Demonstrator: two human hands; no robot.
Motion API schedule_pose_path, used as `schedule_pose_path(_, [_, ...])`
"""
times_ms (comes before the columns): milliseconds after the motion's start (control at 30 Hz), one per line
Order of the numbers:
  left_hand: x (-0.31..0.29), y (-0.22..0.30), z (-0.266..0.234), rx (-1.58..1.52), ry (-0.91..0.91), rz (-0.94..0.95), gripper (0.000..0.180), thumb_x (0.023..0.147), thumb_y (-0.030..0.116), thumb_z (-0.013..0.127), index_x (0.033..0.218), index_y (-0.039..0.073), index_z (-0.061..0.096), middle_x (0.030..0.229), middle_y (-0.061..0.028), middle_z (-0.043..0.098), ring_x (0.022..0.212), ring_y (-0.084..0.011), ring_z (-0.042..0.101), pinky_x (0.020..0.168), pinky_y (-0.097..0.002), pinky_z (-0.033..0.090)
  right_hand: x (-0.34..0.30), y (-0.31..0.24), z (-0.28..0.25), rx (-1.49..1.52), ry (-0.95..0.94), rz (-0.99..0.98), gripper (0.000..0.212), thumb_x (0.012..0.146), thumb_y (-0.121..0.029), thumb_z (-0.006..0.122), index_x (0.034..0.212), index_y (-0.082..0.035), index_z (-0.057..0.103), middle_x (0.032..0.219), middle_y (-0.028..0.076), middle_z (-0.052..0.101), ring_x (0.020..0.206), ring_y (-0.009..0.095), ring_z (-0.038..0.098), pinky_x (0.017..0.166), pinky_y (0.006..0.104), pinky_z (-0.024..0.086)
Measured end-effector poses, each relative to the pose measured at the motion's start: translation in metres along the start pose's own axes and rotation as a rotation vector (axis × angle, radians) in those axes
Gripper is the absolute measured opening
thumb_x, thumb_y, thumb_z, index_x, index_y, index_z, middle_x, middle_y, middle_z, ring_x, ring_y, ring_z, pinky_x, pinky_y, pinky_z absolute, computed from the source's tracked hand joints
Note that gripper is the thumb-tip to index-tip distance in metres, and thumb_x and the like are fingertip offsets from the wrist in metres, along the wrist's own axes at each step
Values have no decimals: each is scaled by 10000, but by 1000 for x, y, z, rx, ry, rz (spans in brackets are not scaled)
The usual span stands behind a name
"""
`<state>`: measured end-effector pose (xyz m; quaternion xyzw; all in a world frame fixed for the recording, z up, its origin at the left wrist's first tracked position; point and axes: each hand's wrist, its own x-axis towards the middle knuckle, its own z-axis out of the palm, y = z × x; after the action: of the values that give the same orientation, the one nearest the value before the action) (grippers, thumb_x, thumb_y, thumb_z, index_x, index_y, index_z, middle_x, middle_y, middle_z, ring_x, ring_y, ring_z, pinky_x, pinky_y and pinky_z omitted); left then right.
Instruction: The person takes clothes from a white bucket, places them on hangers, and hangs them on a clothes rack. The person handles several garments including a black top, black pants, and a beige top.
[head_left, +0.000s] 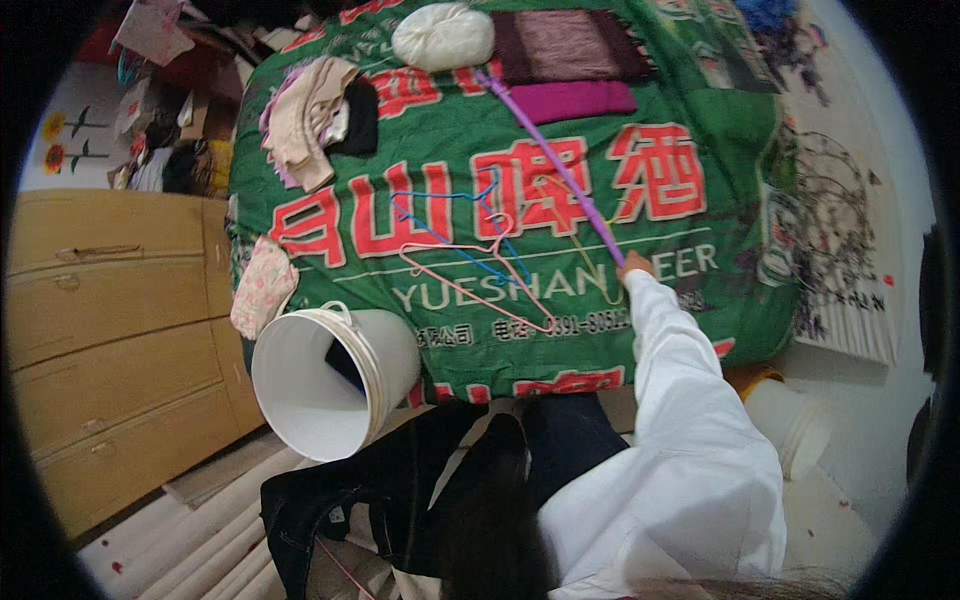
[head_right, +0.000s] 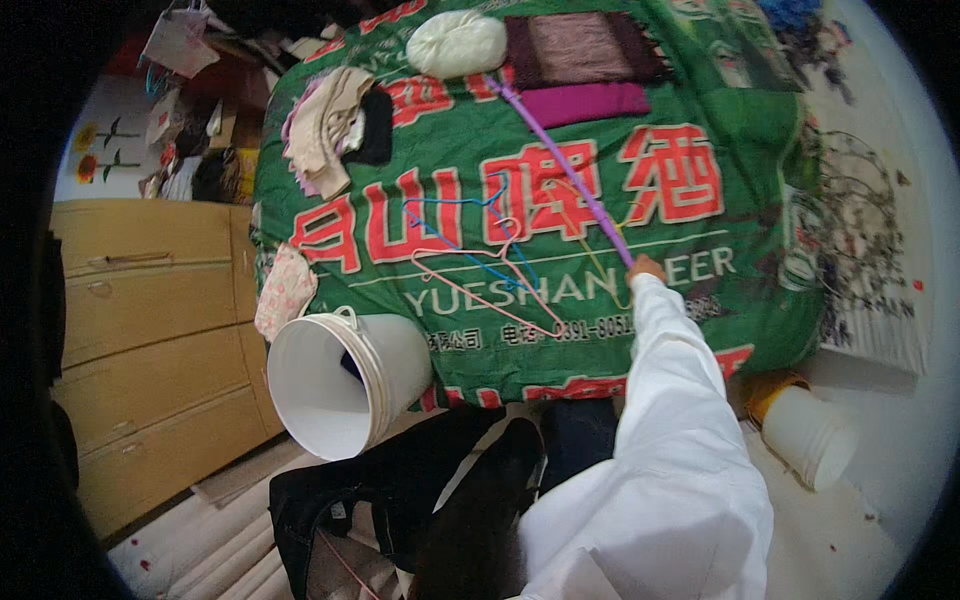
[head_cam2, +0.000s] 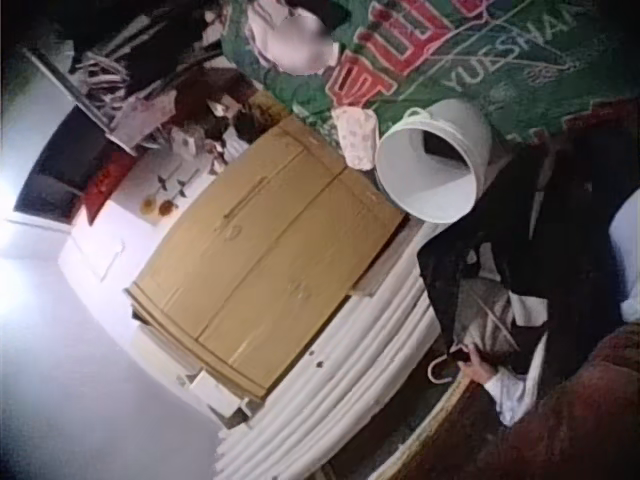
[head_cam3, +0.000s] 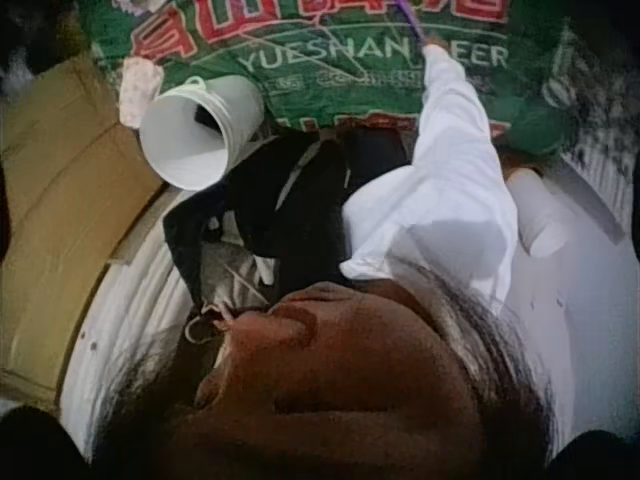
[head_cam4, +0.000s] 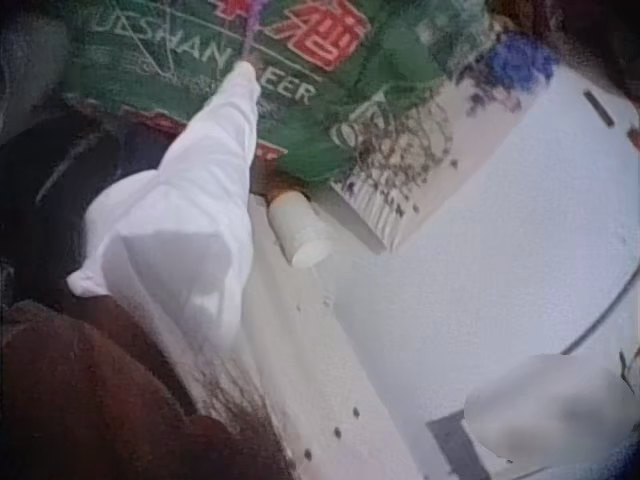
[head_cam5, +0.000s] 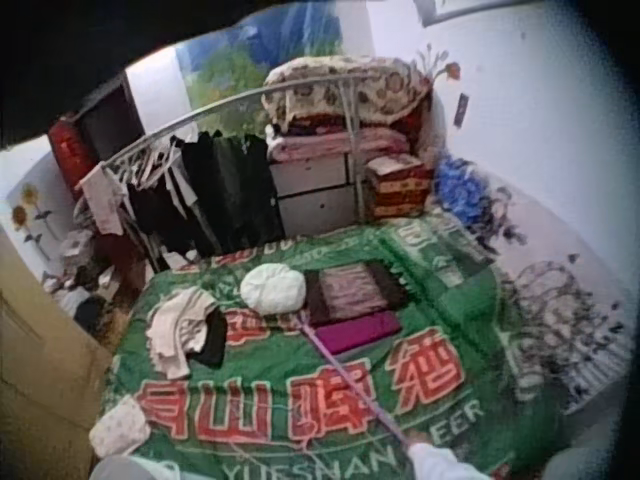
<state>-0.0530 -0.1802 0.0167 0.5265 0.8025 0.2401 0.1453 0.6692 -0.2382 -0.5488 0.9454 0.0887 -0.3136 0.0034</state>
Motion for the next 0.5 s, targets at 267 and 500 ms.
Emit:
schedule_pose_path(267, [-30, 54, -1, -109, 308, -84, 402, 858, 152, 623, 1207, -33, 550, 1139, -82, 598, 1016, -193, 558, 924, -316, 408, -41, -26, 32, 401, 70, -73, 462, 843, -450, 585, 1041, -35, 626, 969, 214, 650, 908, 380, 622, 775, 463, 466])
schedule_pose_path(500, [-44, 69, -79, -297, 646, 49, 417, 778, -41, 663, 1170, -57, 522, 1121, -108, 584, 958, -175, 579, 849, -277, 456, -165, -23, 24, 727, -428, -769, 354, 821, -285, 679, 656, -5, 540, 582, 24, 510, 549, 116, 437, 504, 336, 363])
